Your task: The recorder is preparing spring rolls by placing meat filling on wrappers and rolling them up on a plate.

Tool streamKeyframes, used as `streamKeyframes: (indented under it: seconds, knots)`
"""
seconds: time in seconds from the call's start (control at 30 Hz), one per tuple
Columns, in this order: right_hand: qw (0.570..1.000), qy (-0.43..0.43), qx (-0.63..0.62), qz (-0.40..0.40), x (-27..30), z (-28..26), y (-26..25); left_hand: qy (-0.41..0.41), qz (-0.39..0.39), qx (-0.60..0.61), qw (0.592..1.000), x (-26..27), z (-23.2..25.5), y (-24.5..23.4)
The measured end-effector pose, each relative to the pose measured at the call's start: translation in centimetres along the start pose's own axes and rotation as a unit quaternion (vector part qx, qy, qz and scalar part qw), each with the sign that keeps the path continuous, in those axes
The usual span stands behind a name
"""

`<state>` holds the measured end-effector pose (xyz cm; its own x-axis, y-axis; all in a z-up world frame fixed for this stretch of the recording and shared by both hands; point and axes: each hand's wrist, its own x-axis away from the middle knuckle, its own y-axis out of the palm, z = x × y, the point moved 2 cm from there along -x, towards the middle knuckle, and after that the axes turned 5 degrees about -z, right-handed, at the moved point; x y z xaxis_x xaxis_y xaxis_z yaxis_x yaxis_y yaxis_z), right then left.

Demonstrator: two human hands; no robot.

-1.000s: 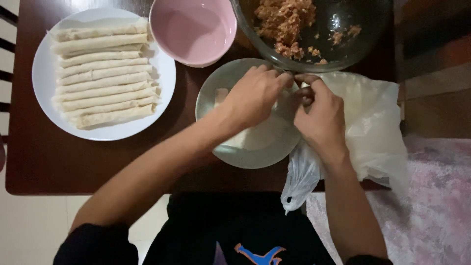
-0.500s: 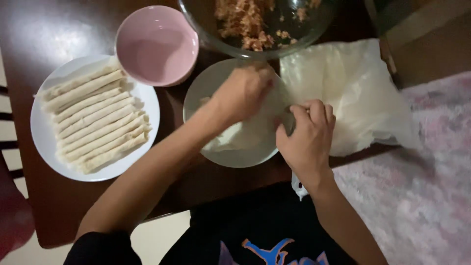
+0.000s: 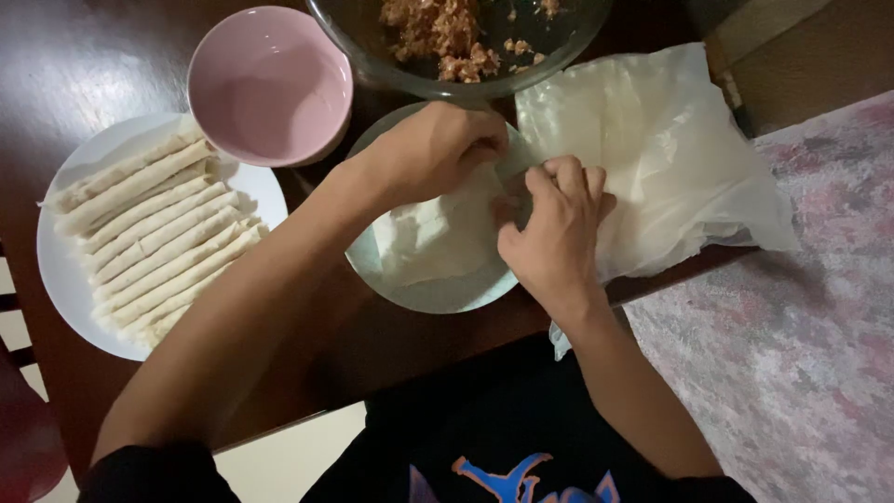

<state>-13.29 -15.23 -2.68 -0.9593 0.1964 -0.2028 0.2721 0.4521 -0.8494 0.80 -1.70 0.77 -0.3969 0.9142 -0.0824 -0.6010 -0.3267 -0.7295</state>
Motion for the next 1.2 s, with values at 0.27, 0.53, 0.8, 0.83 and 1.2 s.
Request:
streamKeyframes:
  seconds: [0.27, 0.53, 0.8, 0.83, 1.2]
  knots:
    - [1.000, 0.007, -0.009, 0.012, 0.2, -0.2, 0.1, 0.109, 0.005, -0.071, 0.991, 0.3, -0.5, 0.0]
    - [0.998, -0.008, -0.004, 0.066, 0.9, 0.3, 0.7, 0.044, 0.023, -0.172, 0.984, -0.1, -0.1, 1.2]
    - [0.996, -0.026, 0.044, 0.070, 1.3, 0.0, 0.5, 0.072, 0.011, -0.344, 0.936, 0.7, -0.3, 1.2]
    - [0.996, -0.026, 0.044, 0.069, 1.3, -0.2, 0.4, 0.072, 0.010, -0.343, 0.937, 0.8, -0.2, 1.1]
    - [0.993, -0.069, 0.074, 0.064, 0.9, 0.1, 0.9, 0.176, 0.059, -0.353, 0.917, 2.1, -0.4, 0.7]
